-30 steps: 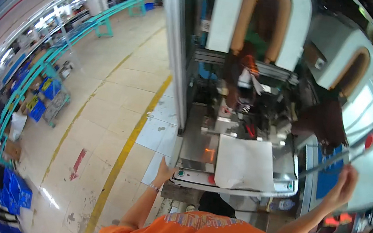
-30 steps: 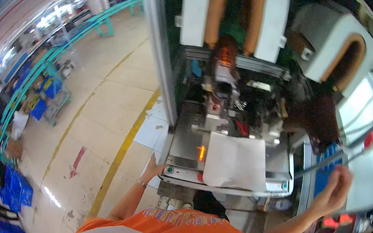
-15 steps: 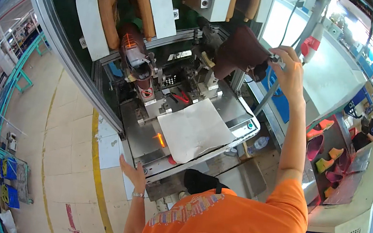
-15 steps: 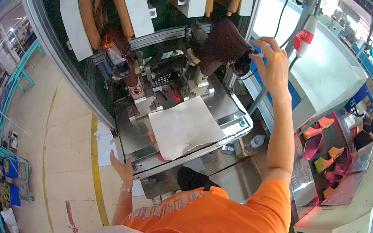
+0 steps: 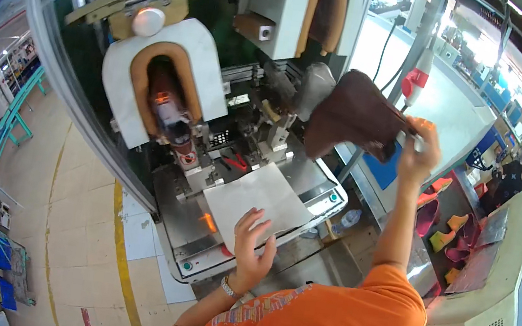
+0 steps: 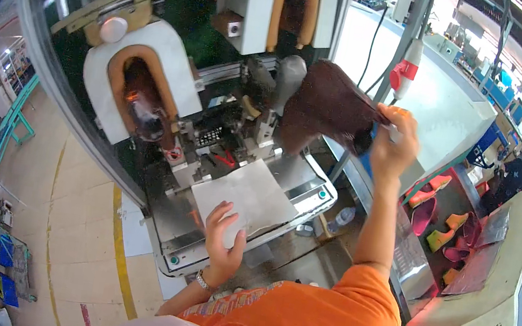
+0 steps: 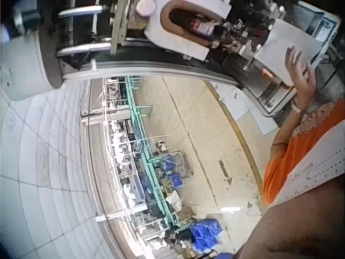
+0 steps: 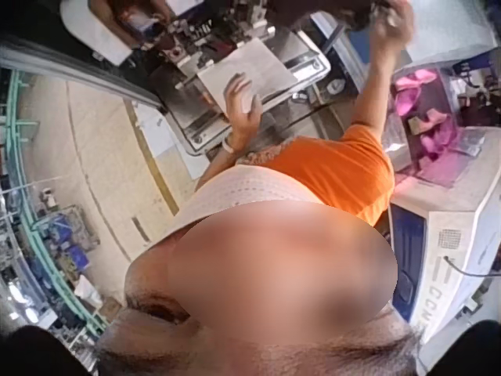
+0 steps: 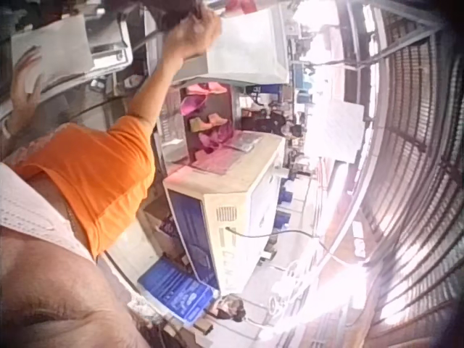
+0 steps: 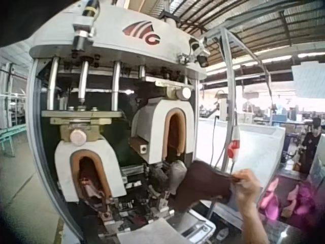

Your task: The person places brown leather shoe uppers onto a shoe last machine in a factory setting. They align the material, press a button to activate the machine, and then remove the processed shoe. This process is repeated for multiple shoes throughout the video.

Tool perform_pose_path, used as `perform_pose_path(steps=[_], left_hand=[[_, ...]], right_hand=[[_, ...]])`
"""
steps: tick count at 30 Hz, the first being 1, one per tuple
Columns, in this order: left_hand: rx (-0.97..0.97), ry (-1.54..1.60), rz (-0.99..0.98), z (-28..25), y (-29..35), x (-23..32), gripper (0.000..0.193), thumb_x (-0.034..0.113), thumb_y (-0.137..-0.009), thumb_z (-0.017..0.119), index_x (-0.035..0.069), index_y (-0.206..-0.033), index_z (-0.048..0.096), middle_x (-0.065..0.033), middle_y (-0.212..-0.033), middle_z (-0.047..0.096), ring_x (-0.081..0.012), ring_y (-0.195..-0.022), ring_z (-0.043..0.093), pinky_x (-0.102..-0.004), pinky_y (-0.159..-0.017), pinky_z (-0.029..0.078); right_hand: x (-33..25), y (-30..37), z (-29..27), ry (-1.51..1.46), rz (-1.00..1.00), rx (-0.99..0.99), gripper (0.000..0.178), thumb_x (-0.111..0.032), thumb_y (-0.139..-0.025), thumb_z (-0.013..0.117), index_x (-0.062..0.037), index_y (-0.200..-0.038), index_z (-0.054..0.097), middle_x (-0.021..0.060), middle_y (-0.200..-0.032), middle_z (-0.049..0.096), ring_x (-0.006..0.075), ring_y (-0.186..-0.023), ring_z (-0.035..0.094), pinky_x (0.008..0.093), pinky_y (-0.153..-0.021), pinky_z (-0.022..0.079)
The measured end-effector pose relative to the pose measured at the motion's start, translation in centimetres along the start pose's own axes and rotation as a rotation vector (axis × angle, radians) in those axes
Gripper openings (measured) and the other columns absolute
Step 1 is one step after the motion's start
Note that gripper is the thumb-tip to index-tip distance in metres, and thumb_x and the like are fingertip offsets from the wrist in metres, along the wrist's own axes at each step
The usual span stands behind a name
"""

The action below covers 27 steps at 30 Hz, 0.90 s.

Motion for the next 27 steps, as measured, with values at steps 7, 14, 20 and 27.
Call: perform_pose_path(steps=[7,14,20,27], left_hand=[[-0.194,0.272,0.160,15.2,-2.0,8.1,0.085,0.019,-0.069,0.072,0.000,-0.135,0.022,-0.0279,-0.137,0.023,-0.0437,-0.127,0.024,-0.0471,-0.102,0.025],[-0.243,0.786,-0.591,32.9,4.1,8.2,0.058,0.016,-0.080,0.067,0.001,-0.125,0.034,-0.0056,-0.123,0.042,-0.0158,-0.112,0.041,-0.0321,-0.094,0.035],[-0.502,1.545,-1.335,45.9,6.8,8.7,0.047,0.025,-0.085,0.056,0.009,-0.125,0.040,-0.0053,-0.124,0.046,-0.0214,-0.115,0.044,-0.0391,-0.097,0.036],[-1.048,1.328,-1.462,61.5,14.0,9.2,0.058,0.044,-0.086,0.050,0.004,-0.126,0.040,-0.0116,-0.125,0.047,-0.0264,-0.118,0.042,-0.0411,-0.101,0.031]], right_hand=[[-1.4,0.0,-5.9,0.116,0.012,-0.560,0.027,0.006,-0.062,0.056,-0.0025,-0.086,0.063,0.0092,-0.080,0.060,0.0233,-0.071,0.057,0.0298,-0.066,0.046],[6.0,4.6,-10.7,-0.030,0.158,-0.850,0.052,-0.017,-0.069,0.068,-0.0074,-0.117,0.052,0.0074,-0.092,0.056,0.0274,-0.084,0.054,0.0351,-0.076,0.041],[20.8,16.8,-30.3,0.213,1.227,-0.813,0.053,-0.030,-0.079,0.064,0.0010,-0.119,0.048,0.0147,-0.102,0.058,0.0239,-0.094,0.056,0.0343,-0.080,0.044],[28.9,27.6,-38.8,-0.425,1.687,0.088,0.045,-0.017,-0.082,0.061,0.0010,-0.120,0.047,0.0071,-0.107,0.059,0.0123,-0.095,0.055,0.0271,-0.081,0.045]])
Point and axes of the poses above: each hand's wrist, its own y-axis away from the middle knuckle, its own z-axis out of the palm, x = y × z, the point moved 5 cm from there along -y, towards the middle knuckle
